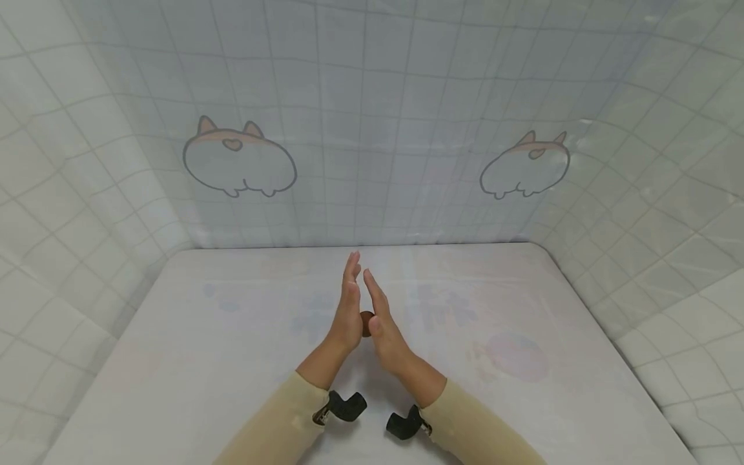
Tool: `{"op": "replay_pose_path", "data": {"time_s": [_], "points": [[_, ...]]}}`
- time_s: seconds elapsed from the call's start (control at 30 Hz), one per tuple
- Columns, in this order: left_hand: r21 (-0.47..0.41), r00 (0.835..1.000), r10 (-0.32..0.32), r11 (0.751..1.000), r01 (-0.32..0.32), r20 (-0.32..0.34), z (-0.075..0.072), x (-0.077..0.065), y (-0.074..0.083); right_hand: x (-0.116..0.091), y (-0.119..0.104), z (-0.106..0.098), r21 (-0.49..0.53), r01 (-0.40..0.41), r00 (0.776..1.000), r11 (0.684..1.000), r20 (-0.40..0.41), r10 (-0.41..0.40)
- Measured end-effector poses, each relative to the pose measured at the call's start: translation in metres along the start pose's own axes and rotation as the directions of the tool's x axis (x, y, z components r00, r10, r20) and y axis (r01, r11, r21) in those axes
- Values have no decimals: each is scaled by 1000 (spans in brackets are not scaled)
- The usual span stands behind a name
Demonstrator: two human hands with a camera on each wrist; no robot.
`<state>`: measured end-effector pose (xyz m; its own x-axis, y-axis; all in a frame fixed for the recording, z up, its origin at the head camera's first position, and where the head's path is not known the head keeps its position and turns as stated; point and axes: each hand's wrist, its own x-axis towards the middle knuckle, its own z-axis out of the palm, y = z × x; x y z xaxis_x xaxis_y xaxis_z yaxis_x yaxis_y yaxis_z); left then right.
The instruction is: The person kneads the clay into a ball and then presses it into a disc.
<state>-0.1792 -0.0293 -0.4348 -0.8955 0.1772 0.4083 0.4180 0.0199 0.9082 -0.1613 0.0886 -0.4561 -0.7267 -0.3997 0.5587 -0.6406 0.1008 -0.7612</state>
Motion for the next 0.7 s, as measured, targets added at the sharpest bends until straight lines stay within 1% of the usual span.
{"op": "replay_pose_path", "data": {"time_s": [0.2, 0.3, 0.4, 0.47, 0.63, 0.7], "points": [[84, 997, -61, 995, 56, 56, 1, -5, -8, 1, -7, -5, 38, 22, 998, 999, -53, -20], [131, 993, -94, 988, 83, 74, 3, -9, -12, 5, -11, -9, 10, 22, 997, 1000, -75, -21], [164, 988, -119, 981, 103, 95, 5, -14, -15, 10, -13, -13, -23, -4, 996, 1000, -92, 2], [163, 985, -138, 979, 120, 107, 7, -17, -15, 14, -14, -15, -36, -28, 995, 999, -98, 24], [122, 977, -166, 981, 151, 131, 10, -23, -8, 20, -6, -18, -38, -101, 990, 994, -102, 96], [90, 979, -146, 987, 135, 141, 10, -23, -5, 21, -2, -18, -35, -126, 987, 991, -100, 122]]}}
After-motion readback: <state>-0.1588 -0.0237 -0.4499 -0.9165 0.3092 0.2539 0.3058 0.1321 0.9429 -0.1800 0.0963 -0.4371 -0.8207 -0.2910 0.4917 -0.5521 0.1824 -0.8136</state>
